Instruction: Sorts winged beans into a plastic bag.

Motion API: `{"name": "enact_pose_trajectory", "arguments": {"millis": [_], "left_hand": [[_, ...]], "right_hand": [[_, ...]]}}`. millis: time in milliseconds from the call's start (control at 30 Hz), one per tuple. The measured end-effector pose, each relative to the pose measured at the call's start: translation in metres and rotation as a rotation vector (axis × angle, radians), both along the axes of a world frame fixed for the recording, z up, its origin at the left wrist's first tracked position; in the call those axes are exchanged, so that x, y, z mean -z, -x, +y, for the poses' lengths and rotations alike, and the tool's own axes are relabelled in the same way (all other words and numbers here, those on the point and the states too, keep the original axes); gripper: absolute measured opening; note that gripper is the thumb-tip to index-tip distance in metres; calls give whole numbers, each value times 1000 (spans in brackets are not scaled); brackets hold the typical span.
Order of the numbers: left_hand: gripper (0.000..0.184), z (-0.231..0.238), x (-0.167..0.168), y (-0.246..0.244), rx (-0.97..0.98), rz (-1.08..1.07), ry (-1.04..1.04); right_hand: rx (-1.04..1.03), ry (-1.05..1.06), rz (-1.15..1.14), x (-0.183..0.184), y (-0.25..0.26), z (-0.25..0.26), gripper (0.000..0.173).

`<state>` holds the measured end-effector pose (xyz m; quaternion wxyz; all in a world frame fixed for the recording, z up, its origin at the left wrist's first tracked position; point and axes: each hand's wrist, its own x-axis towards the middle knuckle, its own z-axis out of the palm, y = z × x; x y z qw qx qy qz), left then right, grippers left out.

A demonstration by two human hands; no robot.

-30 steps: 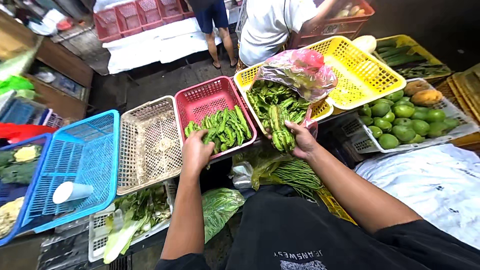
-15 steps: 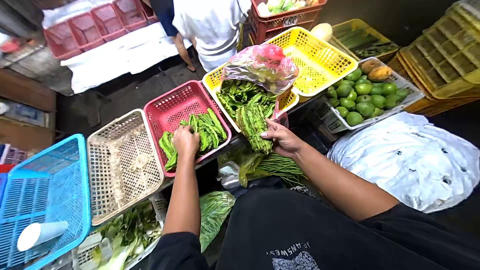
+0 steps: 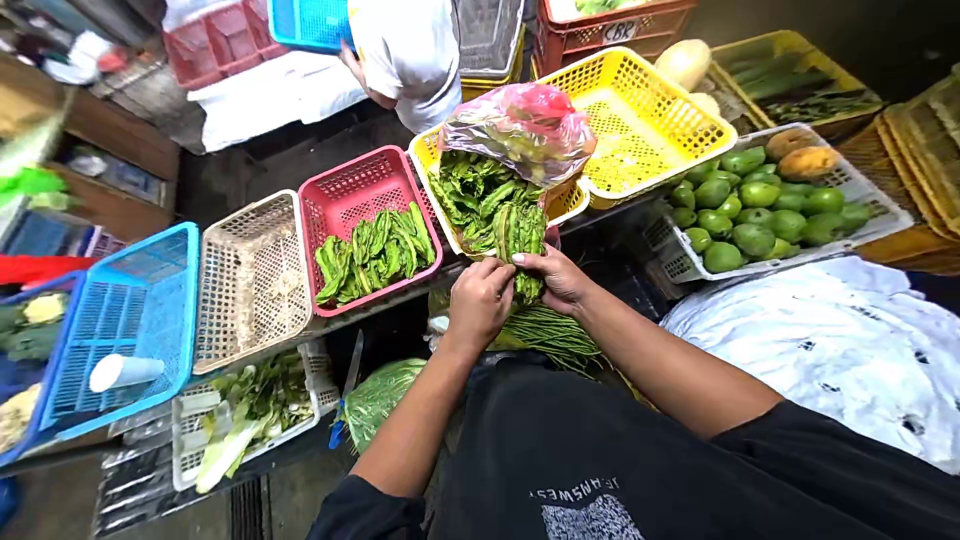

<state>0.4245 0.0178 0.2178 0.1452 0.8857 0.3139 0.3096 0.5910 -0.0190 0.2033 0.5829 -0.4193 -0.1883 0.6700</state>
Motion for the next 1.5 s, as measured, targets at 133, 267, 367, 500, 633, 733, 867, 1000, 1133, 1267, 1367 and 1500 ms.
{"name": "enact_pose_trajectory", "arguments": {"millis": [133, 267, 367, 500, 633, 733, 867, 1000, 1133, 1267, 1367, 1500], "left_hand": [[16, -15, -4, -24, 18, 76, 20], [13, -30, -9, -44, -125, 53, 233], [15, -41, -4, -55, -170, 80, 294], [15, -45, 1, -50, -88, 172, 374], [14, -53, 18, -42, -66, 171, 310], [14, -62, 16, -39, -102, 119, 196], [15, -62, 16, -28, -141, 42, 38], [16, -53, 29, -9, -148, -1, -98], [16, -43, 38, 23, -186, -162, -149], [16, -28, 33, 60, -186, -272, -43], [17, -22, 11, 92, -169, -432, 327], [13, -17, -3, 135, -162, -378, 340]], "right_hand": [[4, 60, -60, 6, -18, -15, 51], [-60, 50, -141, 5, -40, -28, 68], [-78, 68, -202, 9, -51, -34, 64], [-103, 108, -143, 28, -48, -41, 46], [-126, 130, -124, 37, -38, -44, 44], [-146, 173, -69, 29, -30, -41, 36], [-162, 187, -69, 13, -16, -33, 28], [-182, 194, -67, 14, 1, -21, 31], [-146, 206, -100, 6, 35, -9, 35], [-134, 216, -139, -6, 77, 7, 32], [-134, 192, -117, -13, 110, 29, 31], [-67, 162, -20, -21, 140, 54, 38]]}}
